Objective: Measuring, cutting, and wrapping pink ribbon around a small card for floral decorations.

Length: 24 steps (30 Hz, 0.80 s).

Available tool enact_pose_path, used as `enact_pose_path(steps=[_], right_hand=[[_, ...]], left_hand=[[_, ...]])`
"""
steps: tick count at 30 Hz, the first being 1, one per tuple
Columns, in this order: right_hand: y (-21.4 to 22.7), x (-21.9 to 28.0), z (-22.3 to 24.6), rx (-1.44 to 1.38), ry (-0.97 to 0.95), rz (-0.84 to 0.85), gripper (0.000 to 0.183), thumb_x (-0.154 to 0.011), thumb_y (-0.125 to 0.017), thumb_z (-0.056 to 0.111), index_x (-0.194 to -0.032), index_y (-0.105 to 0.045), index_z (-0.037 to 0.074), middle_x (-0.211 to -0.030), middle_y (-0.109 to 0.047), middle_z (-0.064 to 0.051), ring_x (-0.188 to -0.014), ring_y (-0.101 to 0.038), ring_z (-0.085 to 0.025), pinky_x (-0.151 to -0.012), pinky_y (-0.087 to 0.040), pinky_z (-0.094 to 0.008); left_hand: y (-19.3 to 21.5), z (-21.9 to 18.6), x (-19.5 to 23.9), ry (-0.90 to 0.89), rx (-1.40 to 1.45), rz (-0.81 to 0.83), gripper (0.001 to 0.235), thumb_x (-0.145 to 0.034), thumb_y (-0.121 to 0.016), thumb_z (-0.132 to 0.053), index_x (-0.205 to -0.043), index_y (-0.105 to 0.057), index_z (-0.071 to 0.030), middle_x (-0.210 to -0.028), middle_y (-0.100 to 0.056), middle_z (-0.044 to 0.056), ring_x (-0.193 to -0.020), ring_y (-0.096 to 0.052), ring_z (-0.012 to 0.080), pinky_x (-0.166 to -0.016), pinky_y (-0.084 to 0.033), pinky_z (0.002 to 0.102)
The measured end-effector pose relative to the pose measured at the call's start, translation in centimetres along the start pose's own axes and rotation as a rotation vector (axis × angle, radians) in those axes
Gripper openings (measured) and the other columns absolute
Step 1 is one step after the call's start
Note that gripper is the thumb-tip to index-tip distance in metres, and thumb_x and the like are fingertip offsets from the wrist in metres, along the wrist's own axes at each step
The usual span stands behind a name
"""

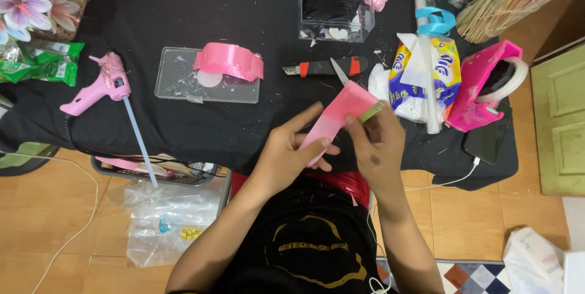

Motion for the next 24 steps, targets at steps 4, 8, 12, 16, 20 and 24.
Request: enact_pose_path(steps=[4, 8, 12, 16, 20, 24], right_hand=[[0.5, -1.1, 1.6, 0.269, 0.184, -0.029, 0.012, -0.099, -0.074, 0.003, -0.11, -0.07, -0.001, -0.094, -0.062, -0.014, -0.08, -0.066, -0.031, -0.073, -0.055, -0.039], [-2.4, -0.3, 3.5, 0.221, 0.095, 0.255, 0.006, -0.096, -0.071, 0.008, -0.098, -0.067, 0.004, -0.085, -0.061, -0.012, -0.074, -0.062, -0.032, -0.073, -0.051, -0.041], [-4.2, 1.6, 2.9, -0.08, -0.053, 0.469, 0.009, -0.092, -0.069, 0.006, -0.101, -0.067, 0.005, -0.087, -0.06, -0.009, -0.079, -0.058, -0.02, -0.073, -0.051, -0.036], [-5.3, 1.1, 5.3, -0.257, -0.101, 0.596, 0.018, -0.096, -0.061, 0.001, -0.113, -0.066, 0.002, -0.093, -0.063, -0.006, -0.086, -0.057, -0.015, -0.078, -0.054, -0.035], [-6.1, 2.2, 3.8, -0.176, -0.222, 0.685, 0.033, -0.102, -0.051, 0.011, -0.132, -0.06, 0.001, -0.129, -0.064, -0.012, -0.124, -0.056, -0.019, -0.108, -0.043, -0.04], [-7.6, 1.6, 0.5, 0.105, -0.275, 0.587, 0.045, -0.106, -0.044, 0.027, -0.14, -0.054, -0.001, -0.143, -0.058, -0.019, -0.129, -0.058, -0.026, -0.109, -0.045, -0.036]], left_hand=[[-0.2, -1.0, 0.6, -0.106, 0.053, 0.036, 0.047, -0.099, -0.06, -0.012, -0.143, -0.052, 0.003, -0.099, -0.077, 0.028, -0.083, -0.079, 0.0305, -0.07, -0.066, 0.033], [0.2, -3.2, 1.6, -0.243, 0.056, 0.091, 0.031, -0.1, -0.061, -0.013, -0.125, -0.069, 0.003, -0.105, -0.078, 0.025, -0.095, -0.078, 0.0299, -0.076, -0.065, 0.035], [0.9, -4.3, 2.1, -0.306, 0.065, 0.139, 0.041, -0.092, -0.056, 0.001, -0.132, -0.065, 0.004, -0.111, -0.077, 0.024, -0.098, -0.077, 0.029, -0.075, -0.066, 0.035], [1.7, -3.5, 1.3, -0.279, 0.142, 0.109, 0.045, -0.093, -0.056, 0.003, -0.138, -0.059, 0.008, -0.104, -0.076, 0.028, -0.086, -0.079, 0.0316, -0.063, -0.065, 0.032], [2.5, -2.5, 0.9, -0.18, 0.144, -0.051, 0.026, -0.104, -0.053, -0.008, -0.124, -0.068, -0.001, -0.106, -0.078, 0.02, -0.08, -0.078, 0.0256, -0.058, -0.063, 0.03], [5.5, -1.8, 0.2, -0.24, -0.05, -0.239, 0.029, -0.101, -0.06, -0.029, -0.118, -0.074, -0.01, -0.104, -0.081, 0.01, -0.089, -0.077, 0.0138, -0.066, -0.063, 0.026]])
Point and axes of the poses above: each hand's wrist, its own x-axis away from the middle knuckle, its own y-axis out of the back of the hand, z = x × y, the point moved 9 cm from there along -x, towards the middle knuckle
